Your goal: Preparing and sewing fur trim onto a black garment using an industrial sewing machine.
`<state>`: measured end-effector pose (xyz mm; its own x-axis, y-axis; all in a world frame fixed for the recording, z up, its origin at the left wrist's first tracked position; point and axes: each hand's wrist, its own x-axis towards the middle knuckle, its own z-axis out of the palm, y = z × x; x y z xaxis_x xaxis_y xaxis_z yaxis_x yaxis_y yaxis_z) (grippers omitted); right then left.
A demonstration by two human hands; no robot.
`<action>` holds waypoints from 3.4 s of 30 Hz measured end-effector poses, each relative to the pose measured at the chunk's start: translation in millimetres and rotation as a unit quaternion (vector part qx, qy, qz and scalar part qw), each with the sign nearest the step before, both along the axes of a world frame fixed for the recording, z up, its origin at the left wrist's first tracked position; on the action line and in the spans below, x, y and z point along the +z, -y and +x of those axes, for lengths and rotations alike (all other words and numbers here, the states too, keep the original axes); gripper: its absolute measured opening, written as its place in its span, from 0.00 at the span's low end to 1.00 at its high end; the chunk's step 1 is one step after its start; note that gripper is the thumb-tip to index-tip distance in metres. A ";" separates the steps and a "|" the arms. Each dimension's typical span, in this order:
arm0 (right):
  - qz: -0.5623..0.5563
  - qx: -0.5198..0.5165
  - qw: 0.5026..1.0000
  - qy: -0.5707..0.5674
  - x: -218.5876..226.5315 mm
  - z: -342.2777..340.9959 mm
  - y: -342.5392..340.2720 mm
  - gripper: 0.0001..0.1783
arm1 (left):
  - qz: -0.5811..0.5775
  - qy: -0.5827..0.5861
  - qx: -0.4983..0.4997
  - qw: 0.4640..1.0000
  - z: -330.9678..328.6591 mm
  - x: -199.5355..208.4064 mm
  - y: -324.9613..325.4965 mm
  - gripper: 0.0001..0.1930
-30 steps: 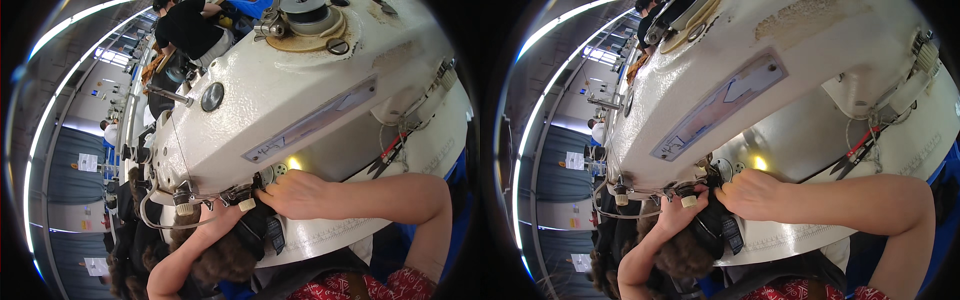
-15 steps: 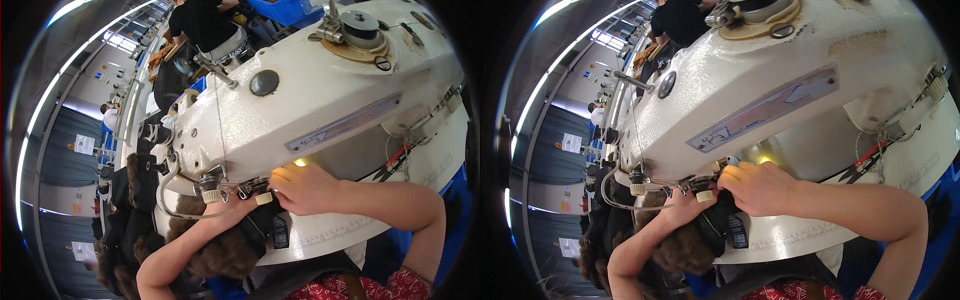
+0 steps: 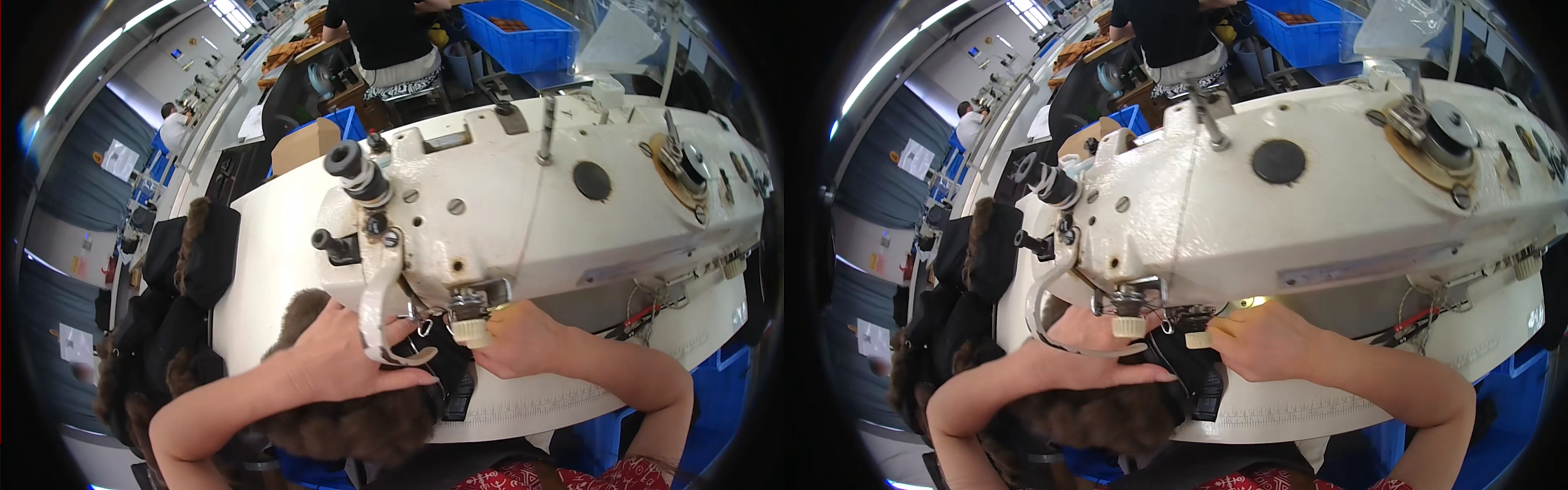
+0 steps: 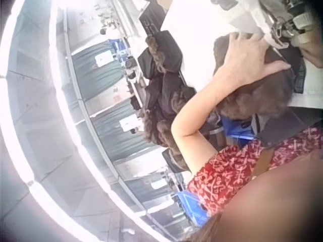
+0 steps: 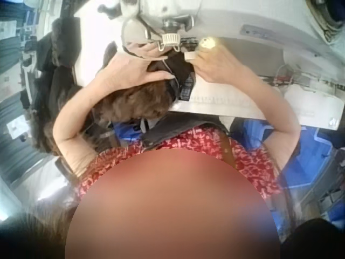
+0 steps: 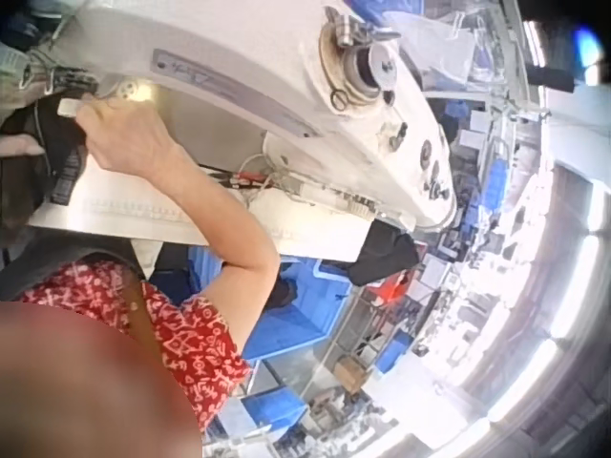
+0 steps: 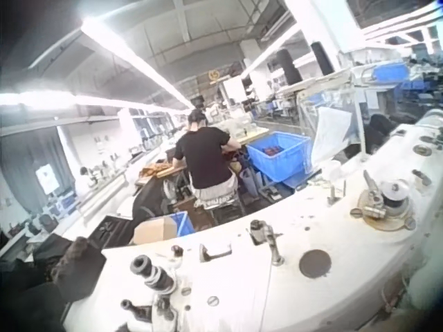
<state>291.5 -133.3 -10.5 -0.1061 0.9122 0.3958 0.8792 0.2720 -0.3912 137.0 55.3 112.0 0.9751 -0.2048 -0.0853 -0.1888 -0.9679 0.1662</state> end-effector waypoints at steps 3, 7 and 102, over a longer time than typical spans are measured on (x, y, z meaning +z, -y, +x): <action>0.031 0.004 1.000 -0.002 -11.7 -2.9 -7.8 0.09 | 0.046 0.019 0.058 0.997 -17.3 -18.2 14.0 0.32; 0.015 -0.001 0.999 -0.051 -43.3 -2.9 -0.1 0.12 | 0.027 0.046 0.073 0.996 -17.1 -28.2 13.9 0.29; -0.129 -0.134 0.981 -0.057 -4.6 -4.6 -2.2 0.07 | -0.178 0.001 0.217 0.960 0.8 -33.7 26.4 0.11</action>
